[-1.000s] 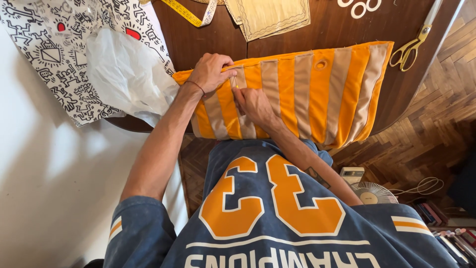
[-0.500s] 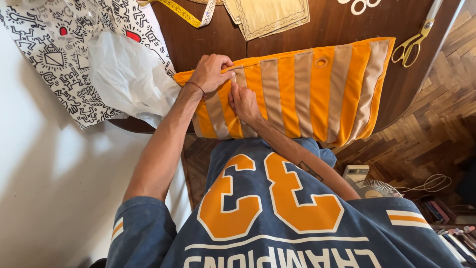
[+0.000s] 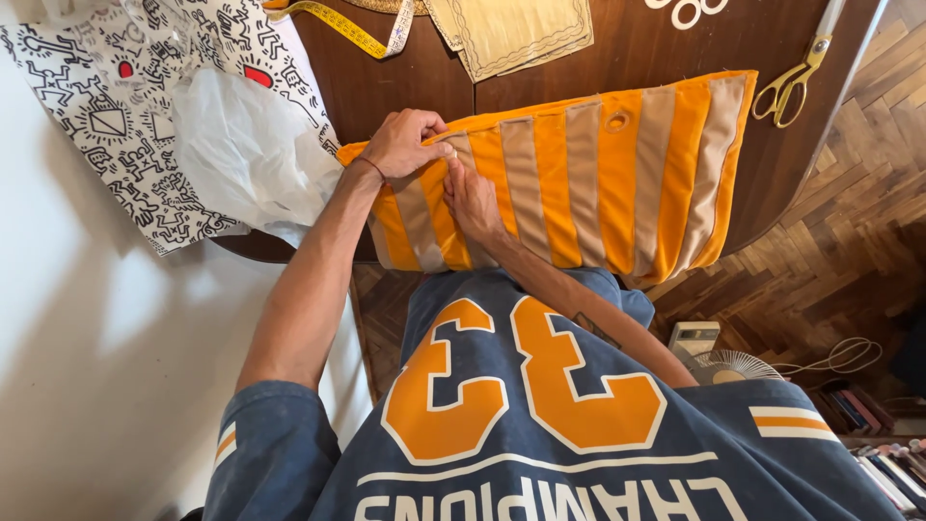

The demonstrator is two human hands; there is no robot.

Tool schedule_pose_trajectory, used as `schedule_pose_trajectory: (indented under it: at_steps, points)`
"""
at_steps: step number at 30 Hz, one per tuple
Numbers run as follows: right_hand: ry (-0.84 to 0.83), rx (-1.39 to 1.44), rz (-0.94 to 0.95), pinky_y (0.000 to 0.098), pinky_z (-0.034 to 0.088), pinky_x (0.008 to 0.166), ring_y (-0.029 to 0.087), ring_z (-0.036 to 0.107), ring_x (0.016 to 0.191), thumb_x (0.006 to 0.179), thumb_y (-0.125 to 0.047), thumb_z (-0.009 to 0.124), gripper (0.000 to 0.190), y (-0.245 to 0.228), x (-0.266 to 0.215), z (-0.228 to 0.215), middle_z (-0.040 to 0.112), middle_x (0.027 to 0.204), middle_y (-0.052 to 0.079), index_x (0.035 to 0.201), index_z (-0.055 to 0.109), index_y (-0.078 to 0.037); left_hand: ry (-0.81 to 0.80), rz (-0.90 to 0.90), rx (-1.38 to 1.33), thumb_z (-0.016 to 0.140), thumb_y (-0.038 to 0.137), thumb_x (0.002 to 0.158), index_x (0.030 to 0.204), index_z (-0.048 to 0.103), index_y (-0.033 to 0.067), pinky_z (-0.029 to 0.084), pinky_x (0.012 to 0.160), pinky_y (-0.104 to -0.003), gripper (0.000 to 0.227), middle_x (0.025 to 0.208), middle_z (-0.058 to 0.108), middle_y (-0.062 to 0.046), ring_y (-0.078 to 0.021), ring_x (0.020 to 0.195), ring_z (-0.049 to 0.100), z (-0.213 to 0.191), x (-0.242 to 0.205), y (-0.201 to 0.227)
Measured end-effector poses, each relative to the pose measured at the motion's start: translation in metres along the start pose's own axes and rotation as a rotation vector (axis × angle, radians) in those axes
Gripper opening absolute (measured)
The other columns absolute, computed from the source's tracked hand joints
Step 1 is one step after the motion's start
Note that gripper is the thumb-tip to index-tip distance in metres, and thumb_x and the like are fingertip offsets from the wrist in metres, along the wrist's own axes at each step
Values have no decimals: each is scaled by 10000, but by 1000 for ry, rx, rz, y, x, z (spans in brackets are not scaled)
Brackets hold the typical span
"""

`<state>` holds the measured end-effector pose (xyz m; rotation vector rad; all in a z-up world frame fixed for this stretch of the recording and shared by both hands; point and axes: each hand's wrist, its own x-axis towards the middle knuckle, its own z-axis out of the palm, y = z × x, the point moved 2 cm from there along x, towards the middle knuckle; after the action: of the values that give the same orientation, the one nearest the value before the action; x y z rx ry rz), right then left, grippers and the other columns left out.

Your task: Installing a grommet into a striped bag and folding the bag on a workshop table

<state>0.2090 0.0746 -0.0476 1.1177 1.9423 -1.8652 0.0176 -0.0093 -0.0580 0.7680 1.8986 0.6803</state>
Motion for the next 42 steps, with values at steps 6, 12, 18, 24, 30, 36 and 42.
schedule_pose_trajectory:
  at_steps: [6, 12, 18, 24, 30, 36, 42]
  points:
    - [63, 124, 50, 310, 567, 460, 193, 665, 467, 1256, -455, 409, 606, 24, 12, 11, 608, 548, 35, 788, 612, -128, -117, 33, 92, 859, 394, 996, 1192, 867, 160, 625, 914, -545, 305, 1037, 878, -121, -423, 1075, 828, -1, 8, 6]
    - [-47, 101, -5, 311, 577, 447, 200, 686, 442, 1273, -444, 410, 612, 3, -1, -7, 616, 546, 36, 787, 611, -133, -119, 16, 94, 832, 425, 1040, 1263, 843, 179, 608, 957, -583, 332, 1142, 850, -197, -466, 1168, 795, -4, 8, 5]
    - [-177, 84, -30, 343, 584, 395, 201, 723, 446, 1295, -422, 399, 630, 19, -21, -26, 674, 562, 46, 795, 640, -124, -125, -12, 25, 810, 475, 1022, 1299, 825, 212, 610, 1015, -535, 382, 1180, 883, -95, -385, 1212, 803, -7, 5, 11]
    - [-385, -39, -113, 418, 657, 560, 248, 804, 638, 1297, -377, 483, 589, 25, -39, -63, 795, 701, 73, 815, 693, -111, 4, 67, 210, 928, 514, 911, 1203, 885, 240, 637, 1013, -531, 403, 1127, 895, -136, -430, 1156, 823, 14, 4, 6]
    - [-254, -447, -240, 622, 609, 910, 525, 786, 1048, 1229, -337, 656, 360, -25, -60, -175, 836, 963, 252, 1057, 769, -41, 429, 406, 514, 716, 387, 1078, 1075, 770, 275, 555, 958, -436, 125, 940, 774, 14, -250, 982, 779, 79, -82, 43]
    - [75, -913, -649, 468, 614, 819, 324, 772, 980, 1327, -434, 758, 386, -38, 22, -262, 684, 933, 76, 1076, 674, -153, 739, 524, 699, 784, 121, 1062, 959, 774, 157, 544, 1041, -436, 109, 935, 681, -22, -235, 977, 700, 100, -106, 76]
    - [-71, -1406, -575, 502, 669, 817, 269, 744, 986, 1261, -595, 721, 478, -94, 104, -247, 790, 1101, 77, 1218, 795, -125, 559, 348, 704, 722, 160, 1136, 1090, 725, 160, 467, 1286, -585, 46, 1729, 642, -185, -365, 1649, 555, 99, -98, 75]
